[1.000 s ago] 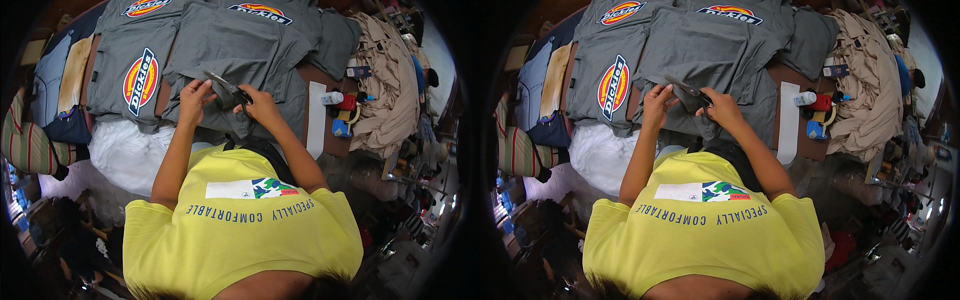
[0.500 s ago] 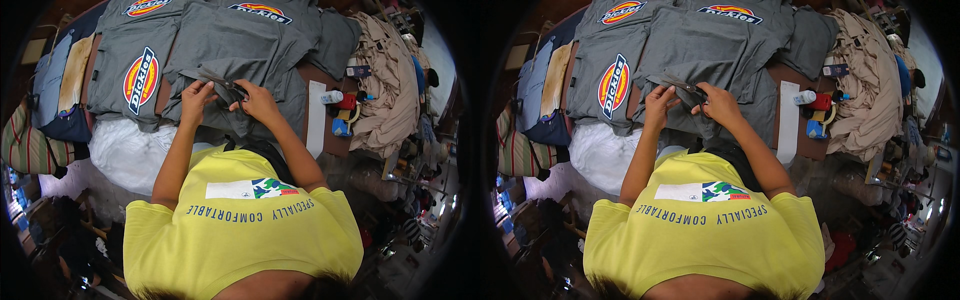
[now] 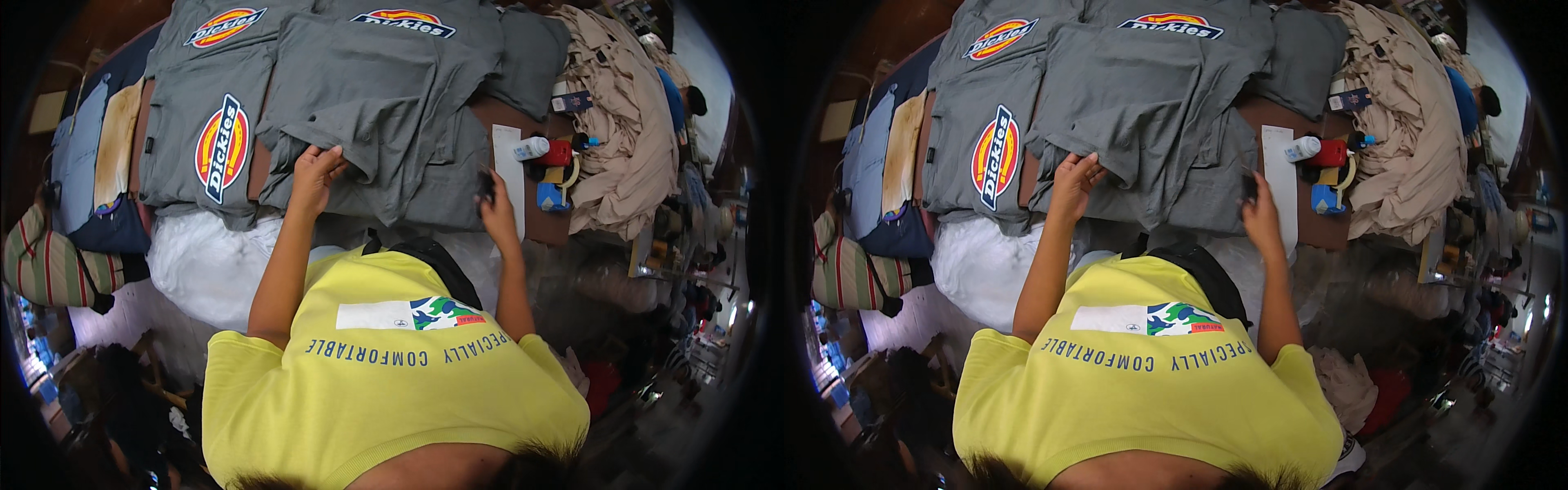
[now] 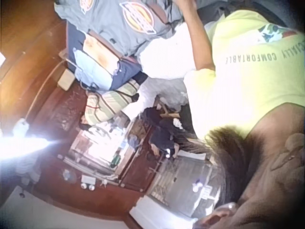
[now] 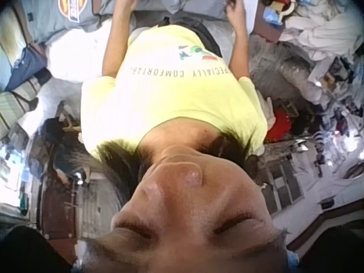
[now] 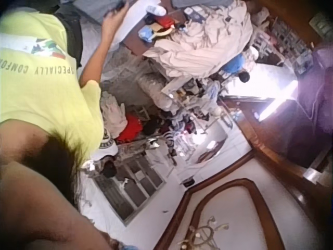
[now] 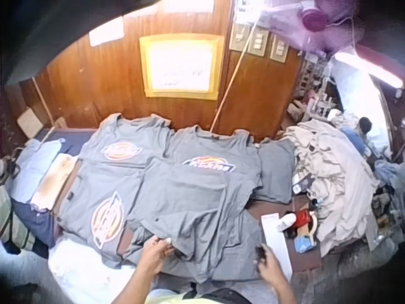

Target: The person picks up several grey shirts from a table, turns them over, and uses shears to cut loose threads from the neckline and seams before smoothing the fabric by hand and stacking them.

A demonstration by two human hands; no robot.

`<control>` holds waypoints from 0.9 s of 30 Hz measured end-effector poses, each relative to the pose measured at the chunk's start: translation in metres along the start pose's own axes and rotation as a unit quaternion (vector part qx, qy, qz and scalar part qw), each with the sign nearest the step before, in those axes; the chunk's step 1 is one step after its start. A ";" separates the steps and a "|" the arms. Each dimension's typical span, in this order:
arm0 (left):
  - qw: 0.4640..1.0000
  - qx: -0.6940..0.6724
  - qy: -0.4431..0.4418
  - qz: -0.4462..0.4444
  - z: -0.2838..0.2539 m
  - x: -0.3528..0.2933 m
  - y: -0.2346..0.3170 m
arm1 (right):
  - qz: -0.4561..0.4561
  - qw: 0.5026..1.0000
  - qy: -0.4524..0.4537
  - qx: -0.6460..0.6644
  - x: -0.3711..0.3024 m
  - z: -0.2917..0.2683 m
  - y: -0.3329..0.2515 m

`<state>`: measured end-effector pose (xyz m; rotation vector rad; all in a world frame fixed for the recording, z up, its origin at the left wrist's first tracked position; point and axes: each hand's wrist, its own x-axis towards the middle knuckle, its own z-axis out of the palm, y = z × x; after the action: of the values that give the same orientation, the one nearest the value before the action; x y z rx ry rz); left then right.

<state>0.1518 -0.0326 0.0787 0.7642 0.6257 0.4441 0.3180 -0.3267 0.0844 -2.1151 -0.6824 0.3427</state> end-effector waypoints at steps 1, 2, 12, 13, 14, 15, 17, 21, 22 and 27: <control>1.000 -0.011 -0.013 -0.016 -0.001 0.002 -0.002 | -0.017 0.997 0.019 -0.068 -0.011 -0.019 0.017; 0.998 0.039 -0.041 -0.015 0.003 0.000 -0.002 | 0.078 0.994 0.001 -0.081 -0.021 -0.036 0.022; 0.745 0.569 -0.284 0.203 0.079 -0.045 -0.049 | 0.141 0.943 -0.113 -0.279 -0.036 -0.058 -0.025; 0.729 0.576 -0.296 0.222 0.084 -0.043 -0.052 | 0.094 0.975 -0.171 -0.108 -0.038 -0.046 -0.056; 0.712 0.584 -0.308 0.240 0.087 -0.042 -0.054 | -0.006 0.974 -0.218 0.061 -0.040 -0.020 -0.057; 0.667 0.596 -0.310 0.323 0.084 -0.042 -0.056 | -0.009 0.961 -0.268 0.061 -0.038 -0.001 -0.085; 0.569 0.588 -0.317 0.480 0.080 -0.046 -0.065 | -0.003 0.981 -0.138 0.135 -0.046 0.041 -0.102; 0.679 0.461 -0.381 0.426 0.063 -0.048 -0.071 | -0.057 0.988 0.111 0.090 -0.015 0.096 -0.085; 0.766 0.419 -0.386 0.299 0.058 -0.043 -0.079 | -0.048 0.994 0.065 0.068 -0.010 0.089 -0.078; 0.771 0.542 -0.242 0.230 0.045 0.004 -0.065 | 0.026 1.000 -0.005 -0.013 0.051 0.056 -0.044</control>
<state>0.1937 -0.0951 0.0535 2.1024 0.1287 0.2694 0.3180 -0.2388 0.0871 -2.1600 -0.6422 0.3747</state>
